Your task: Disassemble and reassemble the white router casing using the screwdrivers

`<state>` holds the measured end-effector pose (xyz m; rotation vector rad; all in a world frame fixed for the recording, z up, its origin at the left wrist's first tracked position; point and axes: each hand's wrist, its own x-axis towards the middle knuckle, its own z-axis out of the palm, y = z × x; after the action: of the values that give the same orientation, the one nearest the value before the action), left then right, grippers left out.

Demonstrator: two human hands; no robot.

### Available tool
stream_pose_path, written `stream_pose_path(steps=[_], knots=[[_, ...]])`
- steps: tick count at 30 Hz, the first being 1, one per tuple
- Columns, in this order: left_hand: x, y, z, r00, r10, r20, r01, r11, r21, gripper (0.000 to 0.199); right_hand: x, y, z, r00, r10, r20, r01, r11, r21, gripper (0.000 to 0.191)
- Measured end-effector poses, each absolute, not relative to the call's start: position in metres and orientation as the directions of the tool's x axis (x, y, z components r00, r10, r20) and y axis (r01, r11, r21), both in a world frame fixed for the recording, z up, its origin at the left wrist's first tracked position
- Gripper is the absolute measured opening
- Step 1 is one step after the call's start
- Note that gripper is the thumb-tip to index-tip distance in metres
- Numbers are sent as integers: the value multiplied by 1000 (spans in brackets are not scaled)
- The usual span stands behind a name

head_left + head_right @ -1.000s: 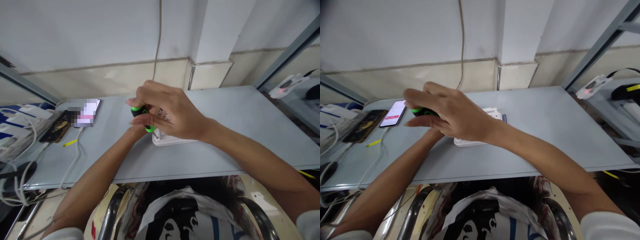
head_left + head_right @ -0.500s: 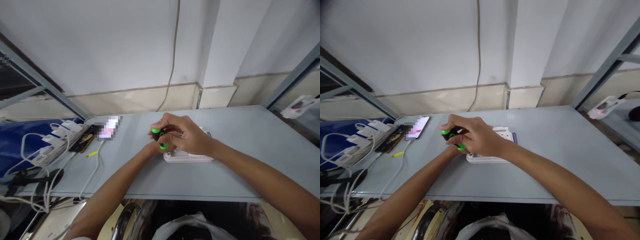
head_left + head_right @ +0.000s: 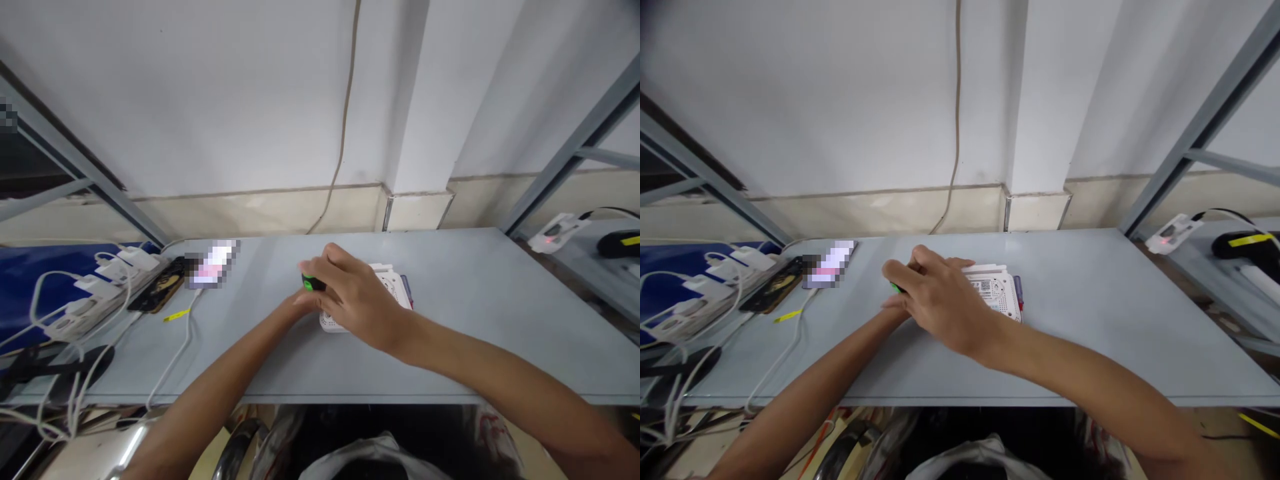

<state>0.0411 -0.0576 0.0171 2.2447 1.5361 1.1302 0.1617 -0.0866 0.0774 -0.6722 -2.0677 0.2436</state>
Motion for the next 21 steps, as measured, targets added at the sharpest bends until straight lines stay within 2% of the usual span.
stream_pose_path(steps=[3, 8, 11, 13, 18, 21], knots=[[41, -63, 20, 98, 889, 447, 692, -383, 612, 16, 167, -88, 82, -513, 557, 653, 362, 830, -423, 23], [39, -54, 30, 125, 914, 386, 634, -372, 677, 12, 178, -80, 84, -608, 517, 602, 169, 825, -539, 47], [41, -52, 30, 123, 925, 361, 639, -352, 684, 10, 178, -78, 81, -573, 568, 591, 215, 800, -561, 50], [44, -59, 26, 65, 931, 359, 642, -314, 699, 13, 174, -80, 78, -537, 603, 590, 309, 792, -527, 52], [55, -89, 22, -231, 892, 388, 631, -166, 758, 21, 158, -94, 69, -504, 583, 638, 506, 797, -329, 58], [58, -92, 25, -260, 872, 414, 651, -158, 742, 19, 152, -99, 65, -511, 567, 646, 554, 792, -257, 65]])
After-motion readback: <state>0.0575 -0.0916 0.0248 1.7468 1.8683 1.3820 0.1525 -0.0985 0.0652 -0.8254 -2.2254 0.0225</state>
